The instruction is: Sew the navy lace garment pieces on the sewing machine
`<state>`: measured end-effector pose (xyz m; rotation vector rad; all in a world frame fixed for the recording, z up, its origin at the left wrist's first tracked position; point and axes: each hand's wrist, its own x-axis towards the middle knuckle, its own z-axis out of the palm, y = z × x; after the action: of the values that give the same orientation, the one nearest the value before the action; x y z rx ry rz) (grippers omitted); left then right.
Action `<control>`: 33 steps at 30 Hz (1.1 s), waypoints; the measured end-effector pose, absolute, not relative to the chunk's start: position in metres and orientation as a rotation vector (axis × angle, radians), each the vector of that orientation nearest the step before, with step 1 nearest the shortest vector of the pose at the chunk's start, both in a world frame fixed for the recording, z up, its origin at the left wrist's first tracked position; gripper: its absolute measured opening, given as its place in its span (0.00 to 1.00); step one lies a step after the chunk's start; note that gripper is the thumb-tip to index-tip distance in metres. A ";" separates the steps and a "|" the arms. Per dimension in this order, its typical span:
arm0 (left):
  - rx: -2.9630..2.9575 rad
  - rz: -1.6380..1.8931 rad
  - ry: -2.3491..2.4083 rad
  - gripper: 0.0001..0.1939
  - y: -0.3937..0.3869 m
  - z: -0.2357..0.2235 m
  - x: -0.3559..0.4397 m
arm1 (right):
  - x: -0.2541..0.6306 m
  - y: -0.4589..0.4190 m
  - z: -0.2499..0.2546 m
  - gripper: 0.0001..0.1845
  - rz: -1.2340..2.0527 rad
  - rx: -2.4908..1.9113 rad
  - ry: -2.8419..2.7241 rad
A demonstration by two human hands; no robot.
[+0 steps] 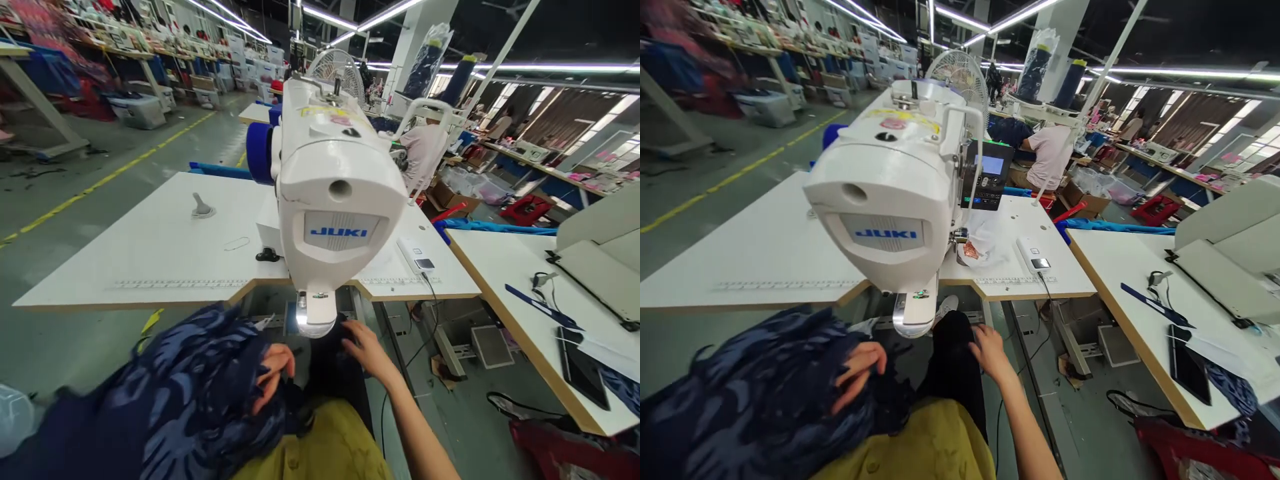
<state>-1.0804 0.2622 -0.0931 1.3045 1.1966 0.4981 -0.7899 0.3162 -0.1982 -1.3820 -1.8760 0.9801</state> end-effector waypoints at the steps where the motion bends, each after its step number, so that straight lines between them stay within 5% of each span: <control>1: 1.304 0.476 1.180 0.22 0.262 -0.096 -1.071 | -0.809 0.313 -0.191 0.18 0.976 -1.311 -1.901; 7: 1.283 0.377 1.097 0.24 0.255 -0.106 -1.041 | -0.890 0.304 -0.136 0.18 1.054 -0.518 -2.114; 17: 1.244 0.727 1.058 0.21 0.272 -0.089 -1.096 | -0.784 0.307 -0.063 0.13 1.114 -0.810 -2.559; 24: 1.598 0.786 0.895 0.28 0.255 -0.068 -1.070 | -0.832 0.287 -0.028 0.16 0.991 -0.502 -2.619; 33: 1.354 1.075 1.431 0.20 0.292 -0.056 -1.051 | -0.825 0.319 -0.032 0.17 0.876 -1.024 -2.173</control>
<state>-1.0513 0.2919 -0.0562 1.3540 1.4305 1.0751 -0.8248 0.3193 -0.0324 -1.0236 -2.1731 0.8760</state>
